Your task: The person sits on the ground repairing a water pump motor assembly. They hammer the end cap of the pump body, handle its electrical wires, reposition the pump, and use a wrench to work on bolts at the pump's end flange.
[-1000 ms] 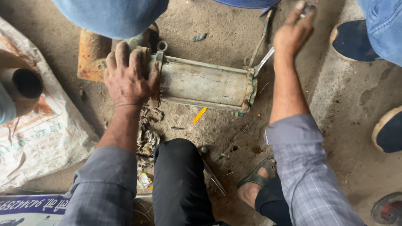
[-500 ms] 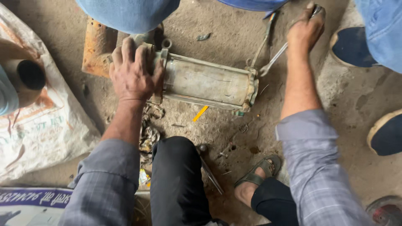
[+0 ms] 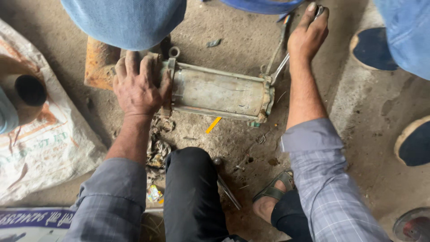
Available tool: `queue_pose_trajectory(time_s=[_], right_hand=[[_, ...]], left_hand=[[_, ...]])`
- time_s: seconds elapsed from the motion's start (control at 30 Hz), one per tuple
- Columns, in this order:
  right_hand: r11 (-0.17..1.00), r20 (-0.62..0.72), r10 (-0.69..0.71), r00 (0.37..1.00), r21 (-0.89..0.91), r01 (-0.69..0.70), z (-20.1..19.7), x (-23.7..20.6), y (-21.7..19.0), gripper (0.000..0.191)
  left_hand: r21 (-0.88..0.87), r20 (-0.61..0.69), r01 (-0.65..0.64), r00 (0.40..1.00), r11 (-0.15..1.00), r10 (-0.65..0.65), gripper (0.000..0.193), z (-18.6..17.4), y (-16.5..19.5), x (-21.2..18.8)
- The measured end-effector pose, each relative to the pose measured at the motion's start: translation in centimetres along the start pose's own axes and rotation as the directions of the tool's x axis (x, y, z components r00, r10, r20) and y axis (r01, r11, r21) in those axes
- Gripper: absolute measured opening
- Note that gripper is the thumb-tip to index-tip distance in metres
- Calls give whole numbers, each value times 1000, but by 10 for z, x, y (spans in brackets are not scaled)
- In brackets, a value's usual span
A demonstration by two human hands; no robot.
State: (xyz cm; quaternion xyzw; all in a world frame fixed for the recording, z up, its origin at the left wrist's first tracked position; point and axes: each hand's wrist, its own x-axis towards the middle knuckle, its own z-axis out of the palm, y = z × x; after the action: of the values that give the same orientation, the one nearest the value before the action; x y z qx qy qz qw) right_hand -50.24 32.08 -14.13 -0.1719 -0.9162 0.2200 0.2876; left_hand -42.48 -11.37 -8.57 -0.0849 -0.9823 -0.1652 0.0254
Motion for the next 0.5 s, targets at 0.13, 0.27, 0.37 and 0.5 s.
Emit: queue_pose_trajectory(time_s=[0.13, 0.27, 0.37, 0.5], right_hand=[[967, 215, 248, 944, -107, -230, 35, 2, 13, 35], [960, 215, 247, 945, -188, -208, 30, 14, 12, 36], [980, 41, 187, 981, -81, -183, 3, 35, 16, 41], [1000, -116, 11, 993, -6, -11, -37, 21, 11, 43]], left_hand=[[32, -6, -23, 1000, 999, 23, 51, -2, 0, 5], [-29, 23, 37, 999, 999, -36, 50, -10, 4, 7], [-29, -10, 15, 1000, 999, -15, 49, -13, 4, 4], [-32, -25, -19, 1000, 999, 18, 47, -12, 2, -2]])
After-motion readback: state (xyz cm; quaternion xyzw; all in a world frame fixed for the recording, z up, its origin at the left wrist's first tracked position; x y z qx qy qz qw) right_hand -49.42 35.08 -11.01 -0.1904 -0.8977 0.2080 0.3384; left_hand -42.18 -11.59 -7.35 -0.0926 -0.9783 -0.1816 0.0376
